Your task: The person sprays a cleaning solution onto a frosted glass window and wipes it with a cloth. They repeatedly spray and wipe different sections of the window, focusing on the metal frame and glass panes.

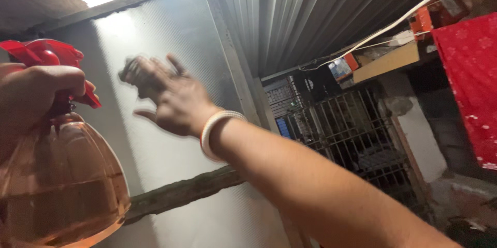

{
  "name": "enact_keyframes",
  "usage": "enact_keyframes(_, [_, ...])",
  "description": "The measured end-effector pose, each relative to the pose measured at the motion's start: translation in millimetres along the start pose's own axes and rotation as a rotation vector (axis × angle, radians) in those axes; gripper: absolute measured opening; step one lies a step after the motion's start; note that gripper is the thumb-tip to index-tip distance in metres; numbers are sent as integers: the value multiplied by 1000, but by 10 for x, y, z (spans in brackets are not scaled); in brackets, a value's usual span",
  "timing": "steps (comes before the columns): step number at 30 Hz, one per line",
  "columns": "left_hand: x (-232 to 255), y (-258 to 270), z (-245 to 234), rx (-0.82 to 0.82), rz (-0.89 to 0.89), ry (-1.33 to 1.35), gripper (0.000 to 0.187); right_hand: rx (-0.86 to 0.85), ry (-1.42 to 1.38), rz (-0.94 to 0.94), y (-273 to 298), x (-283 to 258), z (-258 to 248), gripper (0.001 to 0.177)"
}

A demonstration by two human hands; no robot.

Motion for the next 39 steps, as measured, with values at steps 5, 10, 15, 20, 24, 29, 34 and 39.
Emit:
enact_keyframes(5, [129,204,189,-27,46,156,14,82,-127,-219,872,-484,-159,75])
enact_keyframes(10, [306,530,310,-59,155,32,22,-49,43,-199,734,-302,-130,65])
enact_keyframes(15, [345,764,395,-74,166,-124,25,-51,90,7,263,257,-226,65])
enact_keyframes(20, [262,879,474,-107,136,-133,31,-11,49,2,470,167,-217,72])
enact_keyframes(24, [150,906,487,-87,121,-115,30,-7,-26,-153,922,0,-233,72])
enact_keyframes(29, [45,858,529,-92,88,-148,27,-107,79,-267,1011,129,-259,64])
enact_keyframes(34, [-62,804,543,-121,147,2,28,-94,85,-82,686,305,-206,65])
enact_keyframes(39, [-146,850,542,-86,74,-43,24,37,-42,-127,1002,73,-204,70])
Point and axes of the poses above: each hand's wrist, its own y-axis away from the middle knuckle, its own z-axis out of the palm, x = y × z, the point moved 9 cm from there along -y, towards the middle knuckle, and after that the axes turned 13 degrees about z, right-handed, at the moved point
